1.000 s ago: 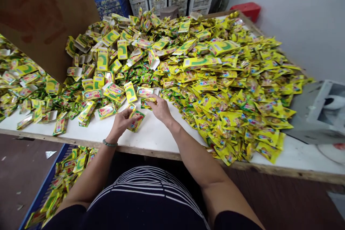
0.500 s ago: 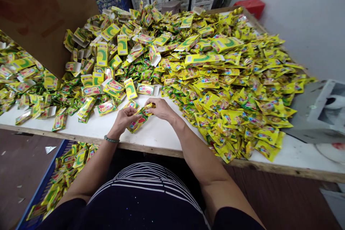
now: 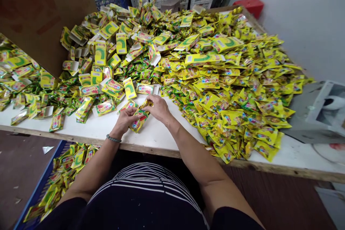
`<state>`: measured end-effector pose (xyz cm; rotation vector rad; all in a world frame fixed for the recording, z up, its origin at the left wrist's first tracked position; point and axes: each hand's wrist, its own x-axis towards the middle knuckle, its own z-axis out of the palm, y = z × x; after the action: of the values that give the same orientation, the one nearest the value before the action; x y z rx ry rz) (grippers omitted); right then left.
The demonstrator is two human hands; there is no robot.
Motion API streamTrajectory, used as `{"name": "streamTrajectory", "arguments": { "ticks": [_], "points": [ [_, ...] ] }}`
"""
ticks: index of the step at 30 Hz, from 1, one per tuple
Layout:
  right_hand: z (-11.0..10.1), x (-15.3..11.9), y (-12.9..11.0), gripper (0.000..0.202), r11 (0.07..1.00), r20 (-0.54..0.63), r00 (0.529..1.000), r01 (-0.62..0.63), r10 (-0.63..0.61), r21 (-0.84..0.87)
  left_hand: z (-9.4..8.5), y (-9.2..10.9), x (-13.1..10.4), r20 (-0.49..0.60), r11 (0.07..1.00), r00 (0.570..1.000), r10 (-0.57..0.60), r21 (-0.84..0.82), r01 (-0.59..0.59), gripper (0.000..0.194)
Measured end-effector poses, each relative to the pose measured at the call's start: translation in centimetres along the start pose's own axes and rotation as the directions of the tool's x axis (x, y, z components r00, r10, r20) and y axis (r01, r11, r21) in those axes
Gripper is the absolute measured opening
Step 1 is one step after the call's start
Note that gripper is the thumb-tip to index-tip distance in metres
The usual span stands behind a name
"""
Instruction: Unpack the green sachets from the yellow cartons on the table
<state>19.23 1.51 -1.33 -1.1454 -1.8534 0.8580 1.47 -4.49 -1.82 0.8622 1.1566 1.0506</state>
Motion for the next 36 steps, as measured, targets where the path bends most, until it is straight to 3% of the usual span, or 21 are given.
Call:
{"name": "streamTrajectory", "arguments": {
  "ticks": [2, 5, 8, 11, 16, 26, 33, 36],
  "points": [
    [0.18, -0.29, -0.33, 0.013, 0.999, 0.049, 0.998, 0.036, -0.034, -0.023, -0.06, -0.01, -0.1, -0.005, 1.0, 1.0, -0.017, -0.013, 0.017, 0.045],
    [0.18, -0.7, -0.67, 0.021, 0.997, 0.165, 0.985, 0.033, -0.043, 0.064, -0.08, 0.01, -0.27, -0.007, 0.999, 0.999, -0.042, -0.011, 0.042, 0.041],
    [-0.07, -0.72, -0.59, 0.027, 0.986, 0.092, 0.996, 0.003, -0.018, 0.167, 0.01, 0.12, -0.29, -0.036, 0.999, 0.999, -0.032, -0.041, 0.03, 0.041],
    [-0.17, -0.54, -0.46, 0.017, 0.987, -0.026, 1.0, 0.0, 0.005, 0.161, 0.17, 0.26, -0.26, -0.053, 0.997, 0.999, 0.011, -0.08, -0.015, 0.041],
    [-0.01, -0.52, -0.66, 0.014, 0.98, 0.066, 0.997, 0.024, -0.038, 0.199, 0.17, 0.31, -0.44, -0.016, 0.995, 1.0, 0.02, -0.099, -0.021, 0.042],
    [-0.27, -0.66, -1.08, 0.017, 0.989, 0.144, 0.989, -0.042, 0.021, 0.143, 0.18, 0.19, -0.73, -0.076, 0.993, 0.996, 0.041, -0.104, -0.048, 0.045],
    [0.12, -0.72, -0.79, 0.02, 0.968, 0.033, 0.993, -0.114, 0.11, 0.225, 0.19, -0.35, -0.18, -0.105, 0.995, 0.99, 0.09, -0.029, -0.093, 0.05],
    [0.13, -0.71, -0.85, 0.018, 0.943, 0.091, 0.993, -0.101, 0.076, 0.316, 0.08, -0.39, -0.12, -0.045, 0.997, 0.997, 0.067, -0.042, -0.069, 0.051]
  ]
}}
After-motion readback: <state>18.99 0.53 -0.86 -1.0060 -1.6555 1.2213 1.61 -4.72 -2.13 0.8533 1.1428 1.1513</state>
